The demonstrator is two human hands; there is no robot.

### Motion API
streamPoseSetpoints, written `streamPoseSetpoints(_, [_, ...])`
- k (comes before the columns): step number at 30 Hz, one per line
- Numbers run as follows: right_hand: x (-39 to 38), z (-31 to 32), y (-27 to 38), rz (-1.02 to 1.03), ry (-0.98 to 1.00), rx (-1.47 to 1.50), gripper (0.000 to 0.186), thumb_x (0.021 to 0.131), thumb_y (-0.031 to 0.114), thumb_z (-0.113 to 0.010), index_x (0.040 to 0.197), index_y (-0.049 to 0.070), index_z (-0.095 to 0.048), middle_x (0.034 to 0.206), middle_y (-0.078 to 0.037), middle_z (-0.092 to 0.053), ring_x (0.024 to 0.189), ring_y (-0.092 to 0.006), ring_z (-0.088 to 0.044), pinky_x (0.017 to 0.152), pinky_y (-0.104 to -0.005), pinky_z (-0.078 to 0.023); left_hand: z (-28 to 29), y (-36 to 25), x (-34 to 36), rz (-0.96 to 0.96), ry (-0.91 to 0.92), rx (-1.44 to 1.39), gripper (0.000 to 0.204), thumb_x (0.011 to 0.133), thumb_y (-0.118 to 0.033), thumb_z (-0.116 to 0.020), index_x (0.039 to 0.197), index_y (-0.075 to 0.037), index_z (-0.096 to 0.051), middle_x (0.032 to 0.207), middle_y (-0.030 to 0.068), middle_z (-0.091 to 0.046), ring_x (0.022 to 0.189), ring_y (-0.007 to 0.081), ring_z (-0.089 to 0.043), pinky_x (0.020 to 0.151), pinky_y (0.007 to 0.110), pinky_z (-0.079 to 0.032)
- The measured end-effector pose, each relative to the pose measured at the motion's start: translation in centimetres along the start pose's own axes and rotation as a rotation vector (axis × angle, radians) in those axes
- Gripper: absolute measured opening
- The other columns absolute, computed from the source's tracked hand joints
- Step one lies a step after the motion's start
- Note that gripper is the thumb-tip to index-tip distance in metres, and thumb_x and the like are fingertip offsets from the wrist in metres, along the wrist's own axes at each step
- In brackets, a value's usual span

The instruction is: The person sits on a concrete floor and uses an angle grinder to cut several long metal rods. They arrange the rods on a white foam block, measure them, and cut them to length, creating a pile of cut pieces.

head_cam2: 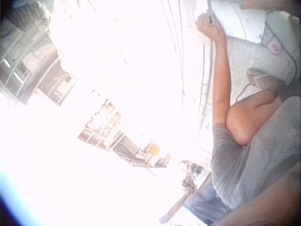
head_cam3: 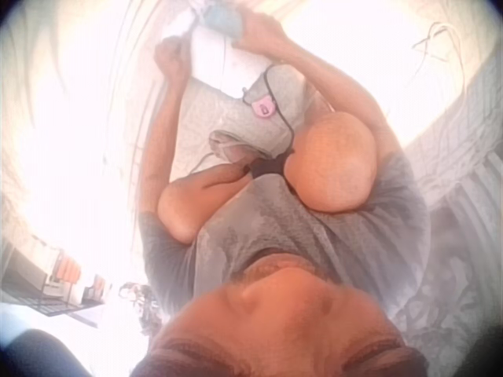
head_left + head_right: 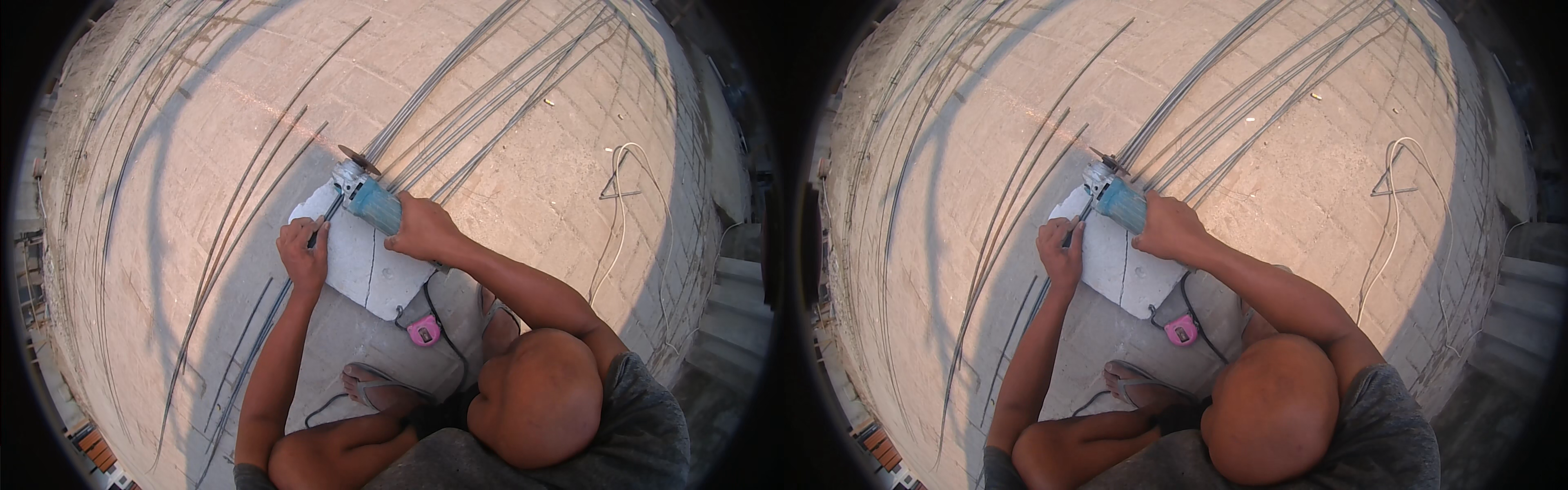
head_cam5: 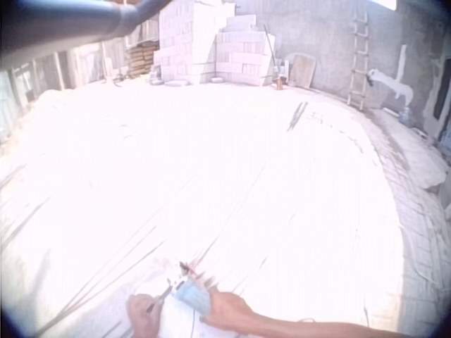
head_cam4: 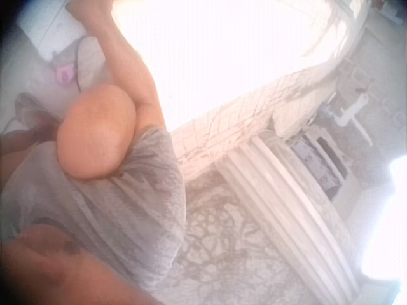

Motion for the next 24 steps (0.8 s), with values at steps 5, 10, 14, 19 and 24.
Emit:
streamPoseSetpoints(5, [0.2, -0.3, 0.0, 0.042, -0.062, -0.008, 0.061, 0.074, 0.026, -0.084, 0.119, -0.008, -0.061, 0.106, -0.031, -0.073, 0.103, -0.0445, -0.073, 0.09, -0.0489, -0.059, 0.0, 0.1, 0.0, -0.007, -0.008, -0.014, 0.017, 0.089, -0.016, -0.082, 0.103, -0.007, -0.081, 0.099, 0.0067, -0.071, 0.097, 0.0244, -0.063, 0.09, 0.039, -0.044])
streamPoseSetpoints(10, [1.2, -0.3, 0.6, 0.03, -0.042, -0.034, 0.061, 0.073, 0.026, -0.084, 0.119, -0.008, -0.061, 0.105, -0.03, -0.073, 0.103, -0.0444, -0.073, 0.09, -0.0485, -0.059, 0.1, -0.1, 0.0, 0.008, -0.004, -0.018, 0.016, 0.089, -0.016, -0.083, 0.102, -0.007, -0.081, 0.099, 0.0064, -0.072, 0.097, 0.0242, -0.063, 0.089, 0.039, -0.044])
streamPoseSetpoints(14, [1.4, -0.3, 0.9, 0.029, -0.045, -0.031, 0.061, 0.074, 0.027, -0.083, 0.119, -0.007, -0.061, 0.104, -0.029, -0.073, 0.103, -0.0441, -0.073, 0.089, -0.0484, -0.059, 0.1, -0.2, 0.1, 0.003, -0.003, -0.018, 0.015, 0.089, -0.016, -0.082, 0.102, -0.007, -0.081, 0.099, 0.0062, -0.071, 0.097, 0.0244, -0.063, 0.089, 0.039, -0.044])
streamPoseSetpoints(19, [1.8, -0.3, 0.8, 0.03, -0.019, -0.027, 0.076, 0.071, 0.03, -0.085, 0.129, -0.01, -0.058, 0.109, -0.032, -0.072, 0.104, -0.0441, -0.073, 0.092, -0.0465, -0.058, 0.1, -0.3, 0.1, -0.002, -0.005, -0.003, 0.016, 0.089, -0.016, -0.082, 0.102, -0.007, -0.081, 0.099, 0.0059, -0.071, 0.096, 0.024, -0.063, 0.088, 0.039, -0.043])
streamPoseSetpoints(24, [2.1, -0.3, 1.0, 0.024, -0.01, -0.052, 0.074, 0.072, 0.031, -0.086, 0.128, -0.01, -0.058, 0.108, -0.031, -0.073, 0.103, -0.0438, -0.073, 0.091, -0.0465, -0.059, 0.0, -0.1, 0.1, 0.004, 0.007, -0.001, 0.016, 0.09, -0.016, -0.082, 0.103, -0.007, -0.081, 0.099, 0.006, -0.071, 0.096, 0.0239, -0.063, 0.089, 0.039, -0.043])
Point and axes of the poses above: each hand's wrist, its own x-axis towards the middle knuckle, its own z-axis out of the back of the hand, y = z × x, the point moved 1 cm from there along x, towards the middle knuckle
